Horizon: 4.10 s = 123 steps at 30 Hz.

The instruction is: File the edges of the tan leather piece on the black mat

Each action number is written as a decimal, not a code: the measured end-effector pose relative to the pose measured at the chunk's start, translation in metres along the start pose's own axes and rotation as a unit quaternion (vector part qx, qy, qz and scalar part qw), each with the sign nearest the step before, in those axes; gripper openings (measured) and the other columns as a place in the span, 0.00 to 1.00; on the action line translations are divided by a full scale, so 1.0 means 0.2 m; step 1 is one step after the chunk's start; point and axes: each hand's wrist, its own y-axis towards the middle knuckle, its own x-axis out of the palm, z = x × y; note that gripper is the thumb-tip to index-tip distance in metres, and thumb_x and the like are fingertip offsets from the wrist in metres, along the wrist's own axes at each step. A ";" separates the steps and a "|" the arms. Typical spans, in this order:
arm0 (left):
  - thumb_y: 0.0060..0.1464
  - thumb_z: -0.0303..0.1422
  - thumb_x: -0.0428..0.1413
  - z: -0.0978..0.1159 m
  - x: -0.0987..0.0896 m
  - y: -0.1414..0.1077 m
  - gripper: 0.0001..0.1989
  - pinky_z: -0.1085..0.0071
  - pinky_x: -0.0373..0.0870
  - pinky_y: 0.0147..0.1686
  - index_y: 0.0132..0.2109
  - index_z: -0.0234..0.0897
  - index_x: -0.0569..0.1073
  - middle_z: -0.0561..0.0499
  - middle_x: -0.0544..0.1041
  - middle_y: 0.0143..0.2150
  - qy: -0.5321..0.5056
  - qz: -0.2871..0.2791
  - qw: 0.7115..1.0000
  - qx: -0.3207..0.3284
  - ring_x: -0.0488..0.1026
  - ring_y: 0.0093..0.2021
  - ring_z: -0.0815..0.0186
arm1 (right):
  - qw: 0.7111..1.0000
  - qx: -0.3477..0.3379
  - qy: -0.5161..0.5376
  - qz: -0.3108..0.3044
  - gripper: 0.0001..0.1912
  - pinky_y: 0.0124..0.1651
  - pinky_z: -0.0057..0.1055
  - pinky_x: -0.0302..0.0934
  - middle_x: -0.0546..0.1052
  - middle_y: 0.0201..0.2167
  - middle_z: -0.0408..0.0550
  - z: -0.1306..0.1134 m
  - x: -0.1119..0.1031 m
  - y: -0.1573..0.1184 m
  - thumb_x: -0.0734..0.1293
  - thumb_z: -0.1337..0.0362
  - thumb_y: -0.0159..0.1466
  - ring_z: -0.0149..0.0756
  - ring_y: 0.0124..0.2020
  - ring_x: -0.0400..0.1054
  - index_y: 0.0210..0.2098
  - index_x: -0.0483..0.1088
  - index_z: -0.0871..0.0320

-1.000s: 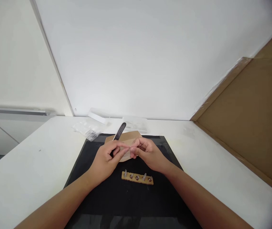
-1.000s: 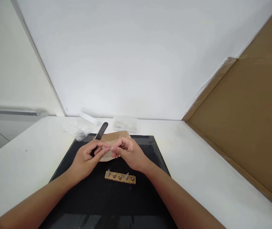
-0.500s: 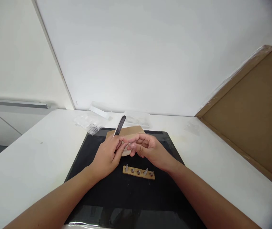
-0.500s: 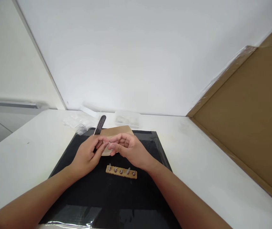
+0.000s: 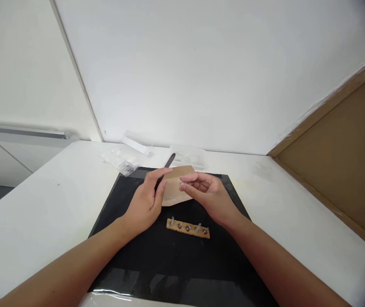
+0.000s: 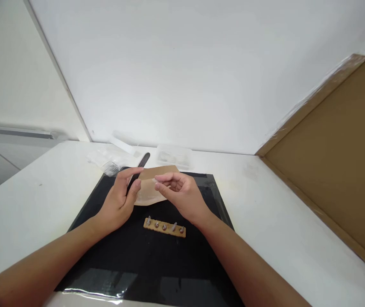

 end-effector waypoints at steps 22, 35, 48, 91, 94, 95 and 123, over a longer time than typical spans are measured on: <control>0.73 0.33 0.44 0.09 -0.03 0.03 0.18 0.71 0.64 0.37 0.34 0.38 0.70 0.55 0.72 0.29 -0.017 -0.111 0.993 -0.017 0.68 0.30 0.68 | 0.936 -0.242 -0.248 0.057 0.03 0.31 0.32 0.68 0.79 0.39 0.48 0.01 0.01 -0.02 0.71 0.62 0.67 0.35 0.35 0.72 0.39 0.78 0.52; 0.73 0.35 0.43 0.12 -0.03 0.02 0.20 0.70 0.61 0.34 0.29 0.38 0.64 0.55 0.67 0.27 -0.010 -0.101 0.995 -0.004 0.66 0.29 0.68 | 0.888 -0.299 -0.341 0.074 0.07 0.39 0.37 0.67 0.78 0.34 0.47 0.00 0.04 -0.02 0.66 0.62 0.71 0.38 0.37 0.72 0.35 0.73 0.52; 0.73 0.34 0.44 0.12 -0.02 0.02 0.20 0.70 0.59 0.32 0.29 0.38 0.62 0.55 0.65 0.26 0.013 -0.085 0.996 0.024 0.63 0.27 0.69 | 0.842 -0.326 -0.408 0.131 0.08 0.41 0.38 0.62 0.76 0.34 0.47 -0.02 0.06 0.00 0.64 0.65 0.72 0.39 0.37 0.70 0.34 0.69 0.54; 0.69 0.25 0.52 0.05 -0.01 0.04 0.16 0.58 0.70 0.51 0.58 0.42 0.78 0.49 0.84 0.50 0.077 -0.017 0.983 0.167 0.76 0.44 0.62 | 0.925 -0.275 -0.257 0.052 0.09 0.39 0.32 0.69 0.78 0.33 0.42 0.04 -0.03 0.01 0.75 0.59 0.65 0.34 0.34 0.74 0.38 0.71 0.53; 0.69 0.27 0.53 0.07 -0.01 0.03 0.16 0.59 0.71 0.51 0.59 0.43 0.78 0.48 0.83 0.52 0.052 -0.014 0.992 0.114 0.75 0.47 0.61 | 0.923 -0.279 -0.258 0.054 0.09 0.36 0.30 0.68 0.78 0.31 0.41 0.02 -0.03 0.00 0.75 0.58 0.64 0.32 0.31 0.72 0.35 0.72 0.53; 0.69 0.27 0.54 0.07 -0.01 0.03 0.16 0.59 0.71 0.51 0.58 0.43 0.78 0.48 0.83 0.52 0.041 -0.016 0.994 0.104 0.75 0.47 0.61 | 0.923 -0.280 -0.257 0.052 0.09 0.36 0.29 0.67 0.78 0.30 0.40 0.01 -0.03 -0.01 0.76 0.58 0.64 0.31 0.31 0.72 0.35 0.73 0.53; 0.55 0.37 0.69 0.06 0.00 0.04 0.10 0.68 0.81 0.43 0.42 0.38 0.80 0.49 0.85 0.41 -0.309 -0.098 0.929 -0.176 0.83 0.41 0.61 | 0.879 -0.288 -0.379 -0.039 0.13 0.45 0.35 0.60 0.83 0.32 0.39 -0.04 -0.07 -0.03 0.76 0.52 0.63 0.34 0.33 0.77 0.42 0.76 0.50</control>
